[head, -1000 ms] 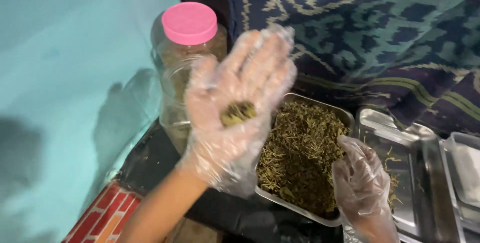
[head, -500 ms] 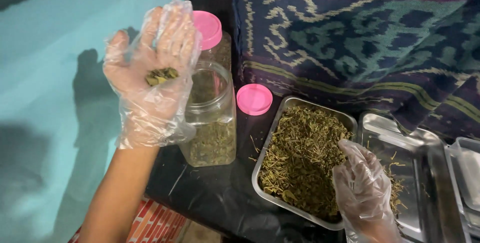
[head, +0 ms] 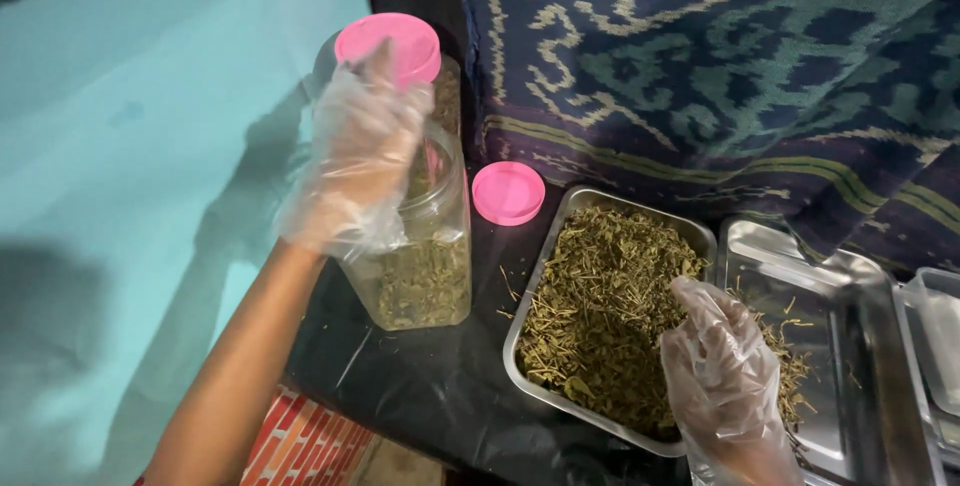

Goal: Manually processing and refining dried tea leaves by rubbing them between gloved hands, likely as a preparation step for forming them into specific shapes.

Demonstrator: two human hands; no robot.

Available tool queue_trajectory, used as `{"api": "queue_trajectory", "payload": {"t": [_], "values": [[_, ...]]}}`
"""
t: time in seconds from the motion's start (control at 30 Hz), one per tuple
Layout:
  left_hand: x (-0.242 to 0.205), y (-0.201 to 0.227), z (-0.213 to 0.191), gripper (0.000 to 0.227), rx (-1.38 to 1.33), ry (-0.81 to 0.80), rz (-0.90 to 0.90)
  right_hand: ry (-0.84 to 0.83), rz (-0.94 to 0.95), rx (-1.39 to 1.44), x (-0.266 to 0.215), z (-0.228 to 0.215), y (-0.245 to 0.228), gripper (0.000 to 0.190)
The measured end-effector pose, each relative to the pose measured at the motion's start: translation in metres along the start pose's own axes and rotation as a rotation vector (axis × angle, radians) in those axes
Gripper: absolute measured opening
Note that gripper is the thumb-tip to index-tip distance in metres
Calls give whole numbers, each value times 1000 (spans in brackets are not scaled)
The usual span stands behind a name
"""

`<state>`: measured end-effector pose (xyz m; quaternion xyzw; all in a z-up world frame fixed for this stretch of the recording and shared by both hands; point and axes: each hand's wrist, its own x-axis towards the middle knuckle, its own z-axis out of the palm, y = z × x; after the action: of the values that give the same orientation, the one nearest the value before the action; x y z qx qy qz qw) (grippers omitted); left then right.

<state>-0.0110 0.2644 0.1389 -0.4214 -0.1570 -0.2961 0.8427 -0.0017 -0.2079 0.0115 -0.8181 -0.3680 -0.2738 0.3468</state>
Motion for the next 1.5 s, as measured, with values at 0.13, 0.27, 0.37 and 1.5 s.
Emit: {"api": "queue_trajectory", "payload": {"t": [0.13, 0.27, 0.37, 1.5], "values": [[7, 7, -17, 78, -1016, -272, 246, -39, 86, -2, -1, 0, -1, 79], [18, -6, -24, 86, -1370, -425, 132, -22, 128, 93, 7, -6, -16, 61], [26, 5, -25, 85, -1915, -590, -85, 31, -2, -82, 0, 2, 3, 66], [45, -144, -134, 80, -3121, 114, -638, -84, 310, 520, 20, -40, 46, 108]]}}
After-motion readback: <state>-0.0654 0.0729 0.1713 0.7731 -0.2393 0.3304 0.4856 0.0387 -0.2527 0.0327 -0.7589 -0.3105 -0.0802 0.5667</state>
